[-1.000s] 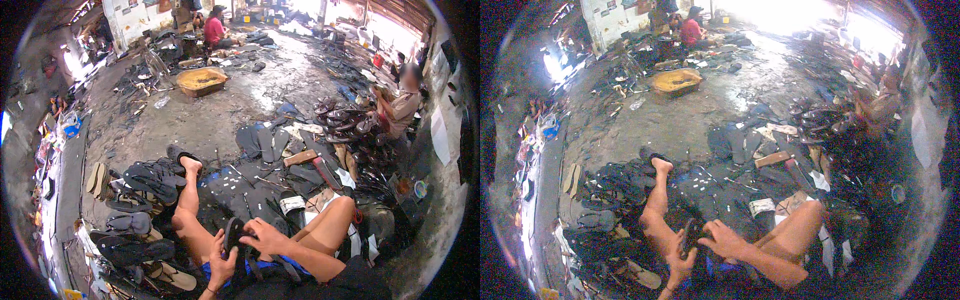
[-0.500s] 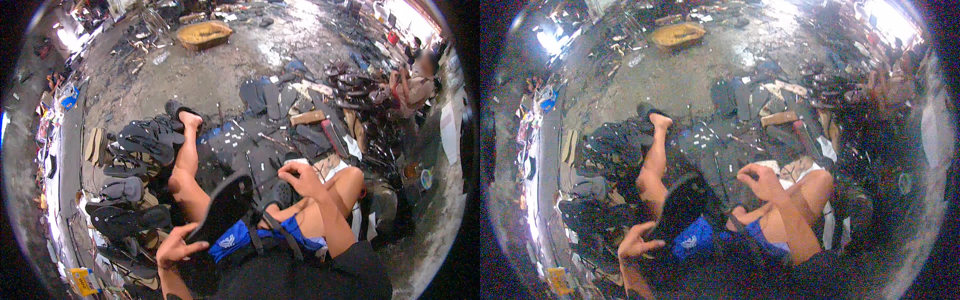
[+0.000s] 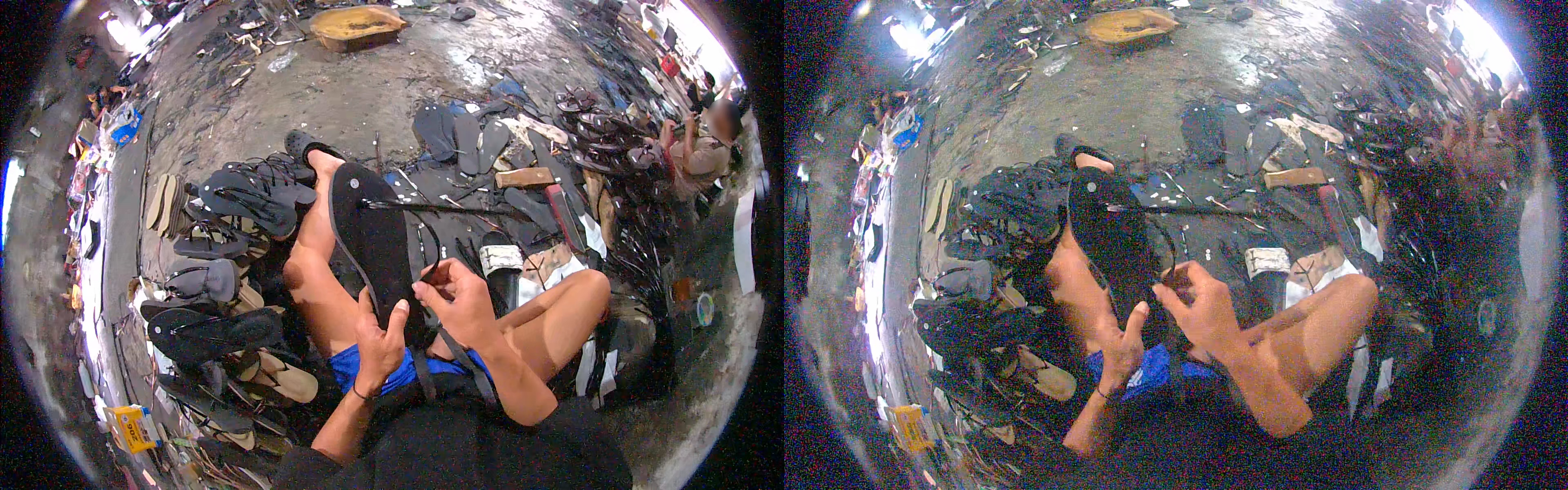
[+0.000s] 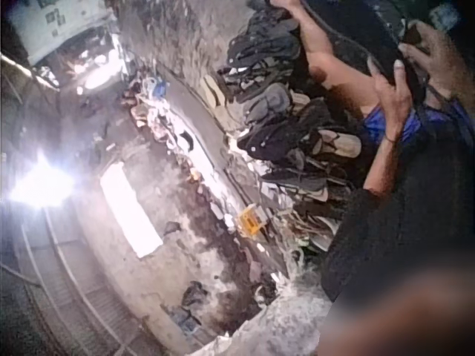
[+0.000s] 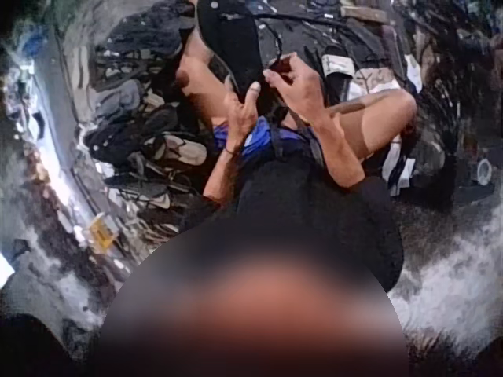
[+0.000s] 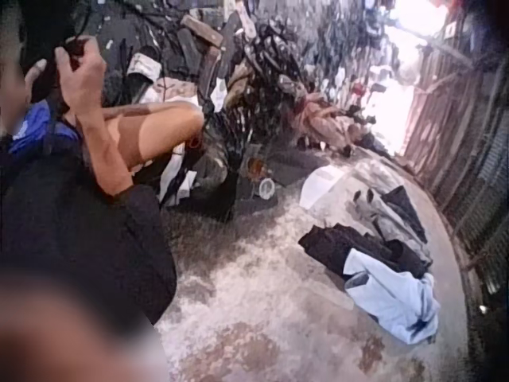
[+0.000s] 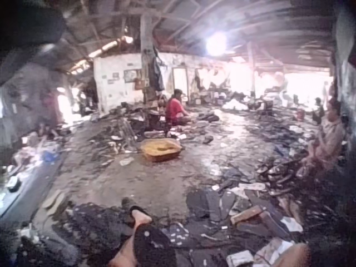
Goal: The person sits on the floor and repeatedly assembles black flip-flops by hand. They pick up a sole and a strap, thread the strap through a hole in the sole, and pull it tight. The person handles multiple sandals one at a time, placing finished units aside.
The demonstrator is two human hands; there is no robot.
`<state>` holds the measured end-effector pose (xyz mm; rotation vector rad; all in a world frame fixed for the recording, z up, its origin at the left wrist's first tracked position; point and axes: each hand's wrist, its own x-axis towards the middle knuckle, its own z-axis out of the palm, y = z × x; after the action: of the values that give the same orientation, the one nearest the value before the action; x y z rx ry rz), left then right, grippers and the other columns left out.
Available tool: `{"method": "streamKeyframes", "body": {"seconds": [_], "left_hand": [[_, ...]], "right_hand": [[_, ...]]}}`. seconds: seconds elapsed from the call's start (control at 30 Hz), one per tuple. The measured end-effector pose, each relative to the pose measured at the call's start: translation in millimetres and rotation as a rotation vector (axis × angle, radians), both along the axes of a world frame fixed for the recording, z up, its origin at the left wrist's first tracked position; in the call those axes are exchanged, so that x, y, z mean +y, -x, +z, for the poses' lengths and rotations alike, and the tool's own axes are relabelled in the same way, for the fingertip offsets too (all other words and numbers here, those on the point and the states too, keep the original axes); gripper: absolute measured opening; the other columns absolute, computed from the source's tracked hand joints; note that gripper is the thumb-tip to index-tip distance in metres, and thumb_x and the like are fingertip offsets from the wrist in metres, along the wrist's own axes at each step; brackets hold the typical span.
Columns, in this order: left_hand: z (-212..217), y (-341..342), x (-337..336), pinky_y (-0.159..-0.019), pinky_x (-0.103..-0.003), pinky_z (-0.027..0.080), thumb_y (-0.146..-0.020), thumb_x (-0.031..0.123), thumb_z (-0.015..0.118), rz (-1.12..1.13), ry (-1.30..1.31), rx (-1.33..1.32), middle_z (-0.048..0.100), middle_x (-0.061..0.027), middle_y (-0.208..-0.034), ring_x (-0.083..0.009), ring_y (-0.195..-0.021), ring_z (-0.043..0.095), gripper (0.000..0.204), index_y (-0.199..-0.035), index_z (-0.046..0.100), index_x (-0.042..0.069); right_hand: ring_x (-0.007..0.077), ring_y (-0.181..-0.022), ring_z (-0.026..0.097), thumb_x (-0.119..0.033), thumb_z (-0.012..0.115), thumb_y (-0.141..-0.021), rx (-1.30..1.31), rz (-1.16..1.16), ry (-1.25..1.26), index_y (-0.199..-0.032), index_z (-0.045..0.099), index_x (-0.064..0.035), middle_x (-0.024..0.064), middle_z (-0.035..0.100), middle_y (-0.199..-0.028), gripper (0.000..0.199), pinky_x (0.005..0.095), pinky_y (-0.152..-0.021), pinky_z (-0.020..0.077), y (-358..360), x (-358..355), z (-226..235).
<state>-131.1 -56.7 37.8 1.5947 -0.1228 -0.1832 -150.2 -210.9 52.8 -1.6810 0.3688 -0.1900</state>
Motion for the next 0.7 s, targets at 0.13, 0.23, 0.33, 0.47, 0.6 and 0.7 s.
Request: {"method": "streamKeyframes", "body": {"seconds": [0.13,0.23,0.33,0.47,0.6,0.7], "left_hand": [[-4.5,1.9,-2.9,-0.089,-0.032,0.051,-0.095,0.011,0.064,0.016,-0.002,0.014,0.068,-0.0148,-0.112,-0.0215,-0.099,0.065,0.039,-0.128,0.051,-0.006],[-8.5,2.3,-3.1,-0.088,-0.032,0.052,-0.095,0.011,0.064,0.05,-0.097,-0.057,0.068,-0.0139,-0.111,-0.0206,-0.098,0.065,0.038,-0.128,0.051,-0.005],[-11.4,4.2,-3.4,-0.087,-0.032,0.052,-0.096,0.009,0.063,0.087,-0.049,-0.051,0.068,-0.0129,-0.109,-0.0198,-0.097,0.066,0.035,-0.126,0.052,-0.005],[-20.0,4.4,-1.9,-0.1,-0.036,0.047,-0.096,0.014,0.066,0.009,-0.032,0.099,0.062,-0.0178,-0.124,-0.0254,-0.112,0.06,0.053,-0.139,0.043,-0.007],[-28.2,2.8,2.8,-0.091,-0.033,0.051,-0.095,0.008,0.064,-0.018,0.096,0.091,0.067,-0.0134,-0.113,-0.0191,-0.102,0.064,0.037,-0.128,0.052,-0.005],[-25.5,1.2,8.1,-0.094,-0.033,0.051,-0.095,0.009,0.065,-0.083,0.031,0.108,0.066,-0.0132,-0.117,-0.0192,-0.104,0.064,0.041,-0.132,0.051,-0.003]], "right_hand": [[0.0299,-0.079,0.073,-0.018,0.077,-0.088,-0.055,-0.042,0.284,-0.099,0.064,-0.002,0.0161,0.072,-0.088,0.024,0.0377,-0.07,0.0564,3.7,8.6,-3.4],[0.0358,-0.08,0.071,-0.02,0.076,-0.088,-0.148,-0.037,0.395,-0.094,0.065,-0.0041,0.0159,0.071,-0.086,0.02,0.041,-0.069,0.0555,7.6,10.5,-8.1],[0.0354,-0.085,0.069,-0.022,0.075,-0.088,-0.088,0.066,0.391,-0.095,0.068,-0.0042,0.0161,0.07,-0.093,0.02,0.0406,-0.074,0.0554,7.3,10.8,-10.5],[0.0345,-0.085,0.069,-0.021,0.075,-0.087,-0.144,0.088,0.39,-0.098,0.07,-0.0038,0.0158,0.07,-0.093,0.021,0.0392,-0.074,0.0556,4.4,5.4,-9.5],[0.0268,-0.084,0.07,-0.022,0.076,-0.087,0.006,0.187,0.141,-0.098,0.069,-0.0035,0.0124,0.07,-0.093,0.023,0.0361,-0.076,0.0546,2.9,-9.4,-7.2],[0.0092,-0.077,0.063,-0.017,0.077,-0.089,0.061,0.23,0.07,-0.101,0.068,-0.0015,0.0039,0.068,-0.087,0.021,0.0264,-0.071,0.0509,1.9,-14.1,-6.0]]}}
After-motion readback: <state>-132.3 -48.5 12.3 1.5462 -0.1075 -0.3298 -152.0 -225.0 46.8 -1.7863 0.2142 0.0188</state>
